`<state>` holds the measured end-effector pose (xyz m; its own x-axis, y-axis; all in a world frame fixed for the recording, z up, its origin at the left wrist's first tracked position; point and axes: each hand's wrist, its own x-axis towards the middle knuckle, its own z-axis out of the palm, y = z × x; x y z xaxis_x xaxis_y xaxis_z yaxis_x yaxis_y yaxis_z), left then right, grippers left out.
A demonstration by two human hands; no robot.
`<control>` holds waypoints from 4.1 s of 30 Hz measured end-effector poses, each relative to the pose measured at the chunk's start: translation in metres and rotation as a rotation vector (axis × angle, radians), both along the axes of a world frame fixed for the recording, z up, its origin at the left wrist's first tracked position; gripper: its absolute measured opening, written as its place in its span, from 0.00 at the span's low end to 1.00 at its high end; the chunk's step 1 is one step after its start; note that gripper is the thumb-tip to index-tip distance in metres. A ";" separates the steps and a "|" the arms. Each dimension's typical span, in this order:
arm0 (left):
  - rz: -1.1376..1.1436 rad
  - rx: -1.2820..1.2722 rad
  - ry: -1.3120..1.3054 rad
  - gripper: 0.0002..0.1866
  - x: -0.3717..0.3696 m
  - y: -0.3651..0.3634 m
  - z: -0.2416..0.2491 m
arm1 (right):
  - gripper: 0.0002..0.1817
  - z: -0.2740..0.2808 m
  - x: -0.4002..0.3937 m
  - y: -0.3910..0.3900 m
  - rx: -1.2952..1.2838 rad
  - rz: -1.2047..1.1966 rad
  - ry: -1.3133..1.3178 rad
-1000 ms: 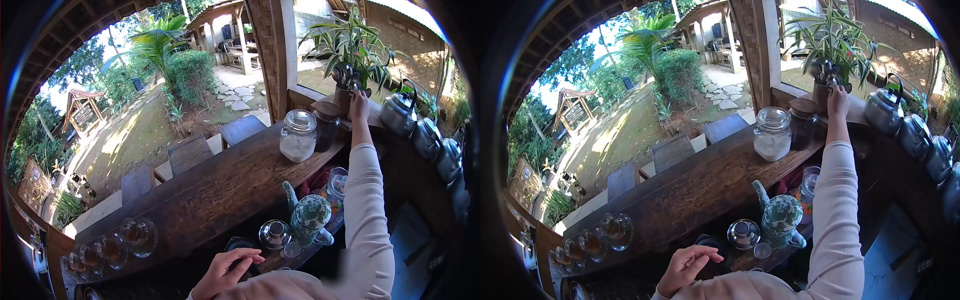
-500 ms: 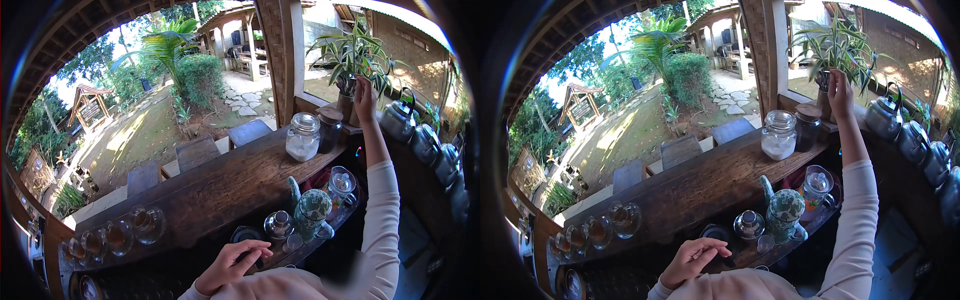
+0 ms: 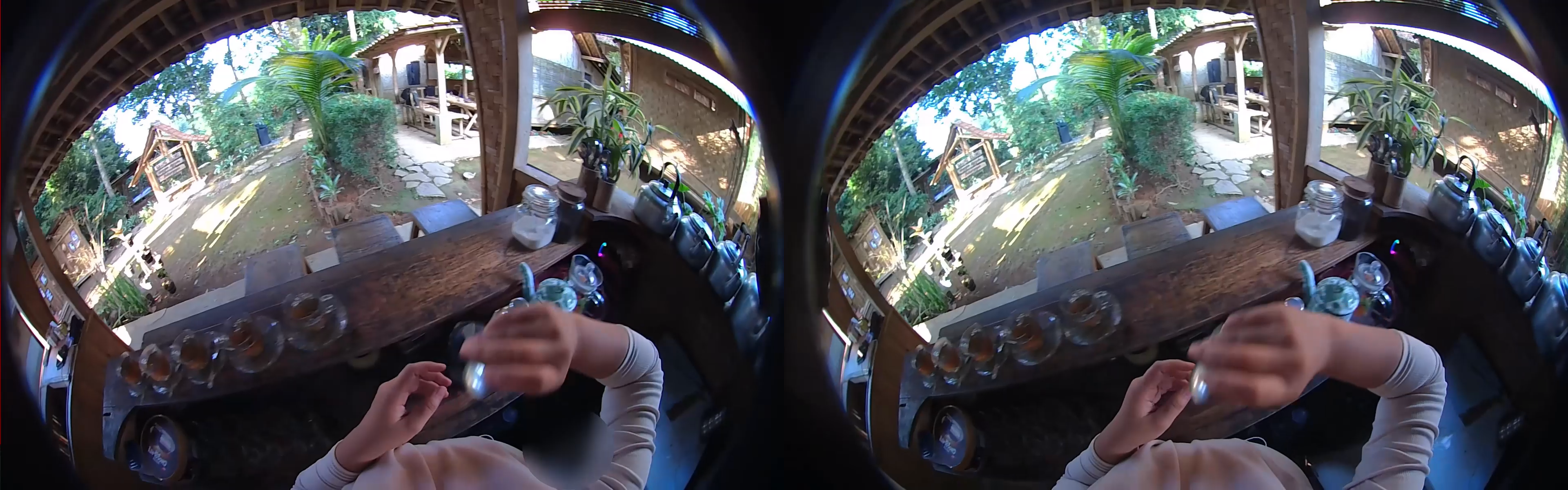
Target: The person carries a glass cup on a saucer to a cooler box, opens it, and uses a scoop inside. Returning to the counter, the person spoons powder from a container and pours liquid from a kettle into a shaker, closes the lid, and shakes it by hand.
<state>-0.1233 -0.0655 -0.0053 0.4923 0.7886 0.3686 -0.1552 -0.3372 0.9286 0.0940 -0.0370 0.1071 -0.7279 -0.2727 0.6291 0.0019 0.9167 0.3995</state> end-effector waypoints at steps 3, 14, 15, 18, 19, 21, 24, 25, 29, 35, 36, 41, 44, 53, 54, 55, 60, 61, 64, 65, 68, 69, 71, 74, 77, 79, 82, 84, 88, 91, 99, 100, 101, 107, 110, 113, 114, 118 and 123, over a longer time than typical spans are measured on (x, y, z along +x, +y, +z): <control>0.129 0.187 0.155 0.18 -0.051 -0.018 0.007 | 0.12 -0.014 -0.073 -0.024 -0.026 0.156 -0.034; 0.317 0.248 0.205 0.20 -0.217 -0.066 -0.009 | 0.14 -0.051 -0.267 -0.055 -0.096 0.364 0.067; 0.322 0.255 0.215 0.20 -0.227 -0.065 -0.014 | 0.13 -0.054 -0.275 -0.055 -0.166 0.341 0.056; 0.338 0.314 0.257 0.22 -0.247 -0.062 -0.019 | 0.14 -0.061 -0.293 -0.054 -0.320 0.293 0.028; 0.319 0.308 0.225 0.23 -0.251 -0.061 -0.019 | 0.14 -0.065 -0.298 -0.052 -0.351 0.272 0.039; 0.299 0.338 0.212 0.23 -0.261 -0.058 -0.022 | 0.16 -0.068 -0.305 -0.052 -0.393 0.206 0.045; 0.268 0.393 0.188 0.20 -0.268 -0.054 -0.034 | 0.17 -0.077 -0.305 -0.046 -0.449 0.118 0.016; 0.266 0.366 0.177 0.19 -0.267 -0.053 -0.036 | 0.17 -0.080 -0.306 -0.046 -0.436 0.048 0.040; 0.211 0.251 0.173 0.15 -0.261 -0.049 -0.034 | 0.16 -0.076 -0.296 -0.048 -0.475 -0.122 0.024; 0.197 0.137 0.269 0.11 -0.251 -0.036 -0.032 | 0.12 -0.087 -0.290 -0.034 -0.570 -0.146 0.097; 0.196 0.144 0.270 0.11 -0.248 -0.035 -0.030 | 0.12 -0.093 -0.289 -0.028 -0.563 -0.146 0.100; 0.153 -0.004 0.154 0.16 -0.243 -0.033 -0.033 | 0.07 -0.125 -0.285 0.012 -1.167 -0.379 0.482; 0.151 -0.008 0.157 0.17 -0.245 -0.032 -0.038 | 0.10 -0.155 -0.280 0.042 -1.471 -0.469 0.517; 0.153 -0.060 0.131 0.15 -0.249 -0.027 -0.039 | 0.21 -0.175 -0.294 0.066 -1.762 -0.503 0.360; 0.155 -0.076 0.116 0.15 -0.249 -0.027 -0.040 | 0.22 -0.175 -0.297 0.068 -1.752 -0.486 0.334; 0.156 -0.080 0.115 0.15 -0.248 -0.026 -0.040 | 0.22 -0.178 -0.300 0.070 -1.755 -0.487 0.332; 0.141 -0.142 0.151 0.14 -0.250 -0.021 -0.041 | 0.22 -0.188 -0.315 0.076 -1.816 -0.472 0.316; 0.141 -0.144 0.151 0.14 -0.250 -0.020 -0.041 | 0.22 -0.191 -0.316 0.078 -1.818 -0.472 0.314; 0.136 -0.132 0.139 0.13 -0.251 -0.017 -0.039 | 0.22 -0.197 -0.322 0.081 -1.860 -0.430 0.331; 0.138 -0.130 0.147 0.13 -0.251 -0.017 -0.037 | 0.22 -0.196 -0.323 0.080 -1.865 -0.461 0.338; 0.140 -0.117 0.150 0.13 -0.252 -0.015 -0.038 | 0.22 -0.202 -0.325 0.083 -1.875 -0.494 0.349; 0.139 -0.103 0.142 0.13 -0.252 -0.014 -0.038 | 0.22 -0.203 -0.326 0.084 -1.876 -0.498 0.353; 0.133 -0.119 0.154 0.13 -0.252 -0.012 -0.040 | 0.22 -0.203 -0.326 0.083 -1.882 -0.493 0.363; 0.064 -0.183 0.084 0.14 -0.251 -0.010 -0.045 | 0.22 -0.202 -0.326 0.083 -1.890 -0.481 0.371; -0.033 -0.228 0.016 0.14 -0.250 -0.009 -0.043 | 0.23 -0.195 -0.325 0.080 -1.902 -0.479 0.368; -0.068 -0.224 0.030 0.14 -0.249 -0.010 -0.040 | 0.23 -0.195 -0.324 0.079 -1.913 -0.484 0.368; -0.078 -0.254 0.044 0.13 -0.247 -0.010 -0.039 | 0.23 -0.197 -0.321 0.078 -1.916 -0.429 0.391; -0.110 -0.274 0.008 0.12 -0.247 -0.010 -0.039 | 0.24 -0.194 -0.319 0.075 -1.941 -0.404 0.390; -0.142 -0.238 0.052 0.12 -0.246 -0.010 -0.036 | 0.25 -0.192 -0.317 0.064 -1.893 -0.416 0.417; -0.229 -0.230 0.077 0.12 -0.244 -0.009 -0.037 | 0.24 -0.187 -0.308 0.052 -1.799 -0.433 0.462; -0.286 -0.732 -0.150 0.10 -0.210 0.028 -0.045 | 0.18 -0.159 -0.258 0.059 -1.312 -0.282 0.777; -0.243 -0.939 -0.263 0.10 -0.202 0.035 -0.046 | 0.19 -0.154 -0.251 0.069 -1.204 -0.300 0.838; -0.204 -1.036 -0.370 0.08 -0.194 0.045 -0.053 | 0.19 -0.151 -0.245 0.079 -1.200 -0.301 0.840; 0.161 -1.144 -0.507 0.08 -0.142 0.084 -0.089 | 0.20 -0.178 -0.215 0.145 -1.072 -0.707 0.949; 0.236 -1.039 -0.546 0.20 -0.131 0.085 -0.086 | 0.20 -0.197 -0.207 0.163 -1.066 -0.836 0.850; 0.323 -1.030 -0.613 0.32 -0.128 0.088 -0.085 | 0.19 -0.215 -0.203 0.177 -1.200 -0.745 0.827; 0.299 -0.995 -0.618 0.36 -0.129 0.092 -0.088 | 0.19 -0.216 -0.205 0.177 -1.312 -0.642 0.827; 0.274 -0.955 -0.636 0.44 -0.129 0.103 -0.095 | 0.19 -0.220 -0.210 0.171 -1.336 -0.556 0.825; 0.333 -0.952 -0.614 0.44 -0.132 0.109 -0.089 | 0.12 -0.210 -0.216 0.162 -1.205 -0.854 0.677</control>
